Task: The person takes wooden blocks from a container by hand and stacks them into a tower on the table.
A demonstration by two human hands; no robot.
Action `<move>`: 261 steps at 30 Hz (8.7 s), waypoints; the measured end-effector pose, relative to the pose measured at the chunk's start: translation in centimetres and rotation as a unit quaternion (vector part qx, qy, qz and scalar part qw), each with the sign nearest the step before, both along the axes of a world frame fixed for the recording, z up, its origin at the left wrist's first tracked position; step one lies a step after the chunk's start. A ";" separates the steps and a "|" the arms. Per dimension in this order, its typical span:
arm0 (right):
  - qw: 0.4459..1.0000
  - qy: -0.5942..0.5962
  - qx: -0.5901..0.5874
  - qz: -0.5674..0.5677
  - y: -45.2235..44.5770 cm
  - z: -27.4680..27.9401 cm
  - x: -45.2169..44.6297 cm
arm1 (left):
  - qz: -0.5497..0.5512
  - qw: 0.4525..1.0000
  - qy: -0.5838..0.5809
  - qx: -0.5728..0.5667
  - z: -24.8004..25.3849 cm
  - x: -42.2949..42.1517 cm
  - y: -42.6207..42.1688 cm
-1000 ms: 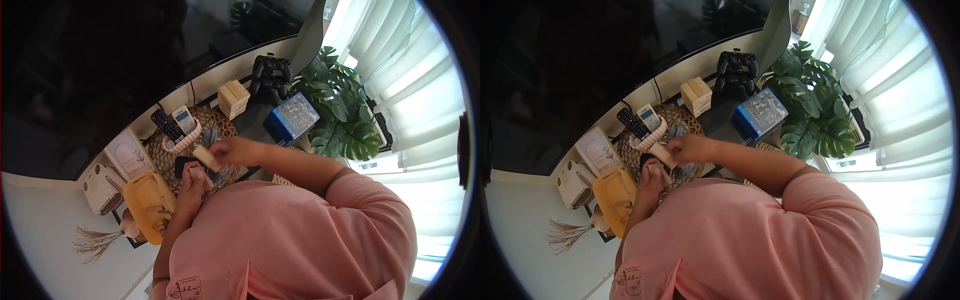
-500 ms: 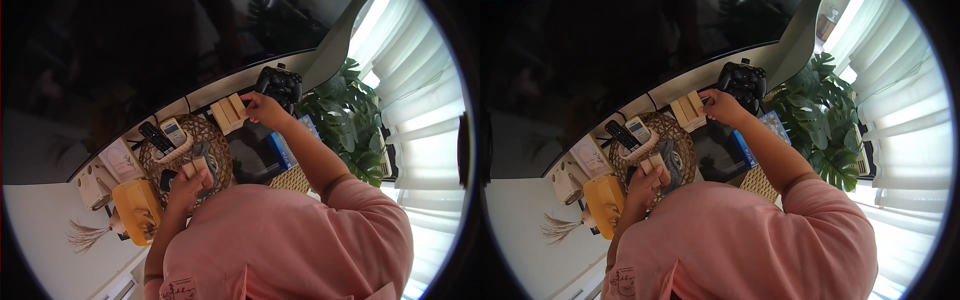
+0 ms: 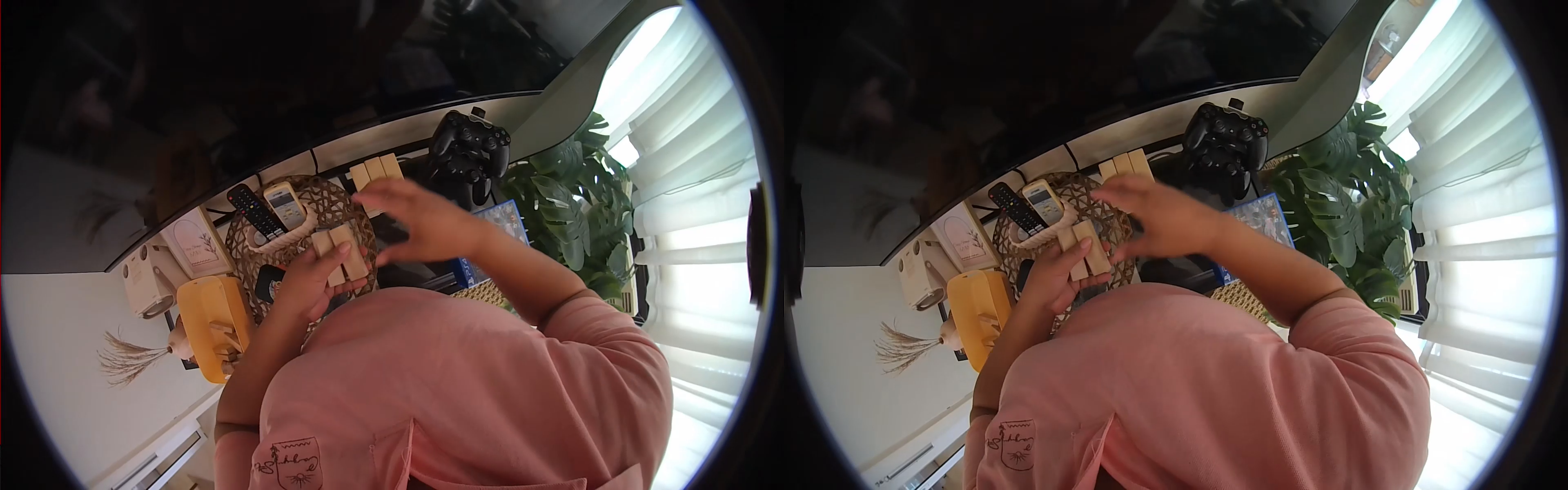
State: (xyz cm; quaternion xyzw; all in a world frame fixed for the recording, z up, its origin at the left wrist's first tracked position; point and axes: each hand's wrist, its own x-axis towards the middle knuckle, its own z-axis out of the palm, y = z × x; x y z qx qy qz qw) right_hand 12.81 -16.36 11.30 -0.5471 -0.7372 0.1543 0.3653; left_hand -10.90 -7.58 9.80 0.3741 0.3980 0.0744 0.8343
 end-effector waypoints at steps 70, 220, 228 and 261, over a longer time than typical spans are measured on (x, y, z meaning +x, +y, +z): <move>0.982 -0.032 -0.182 -0.031 4.8 -2.3 7.6 | -0.124 0.719 0.164 0.664 -5.8 6.2 4.3; 0.876 -0.325 -0.346 -0.081 9.5 2.0 -4.1 | -0.057 0.714 0.364 0.596 -6.3 -35.7 2.3; 0.880 -0.304 -0.359 -0.063 9.9 2.4 -4.4 | -0.062 0.727 0.374 0.572 -5.9 -34.8 2.0; 0.856 -0.319 -0.395 -0.092 8.0 3.1 -1.3 | -0.054 0.704 0.374 0.601 -6.5 -34.8 1.6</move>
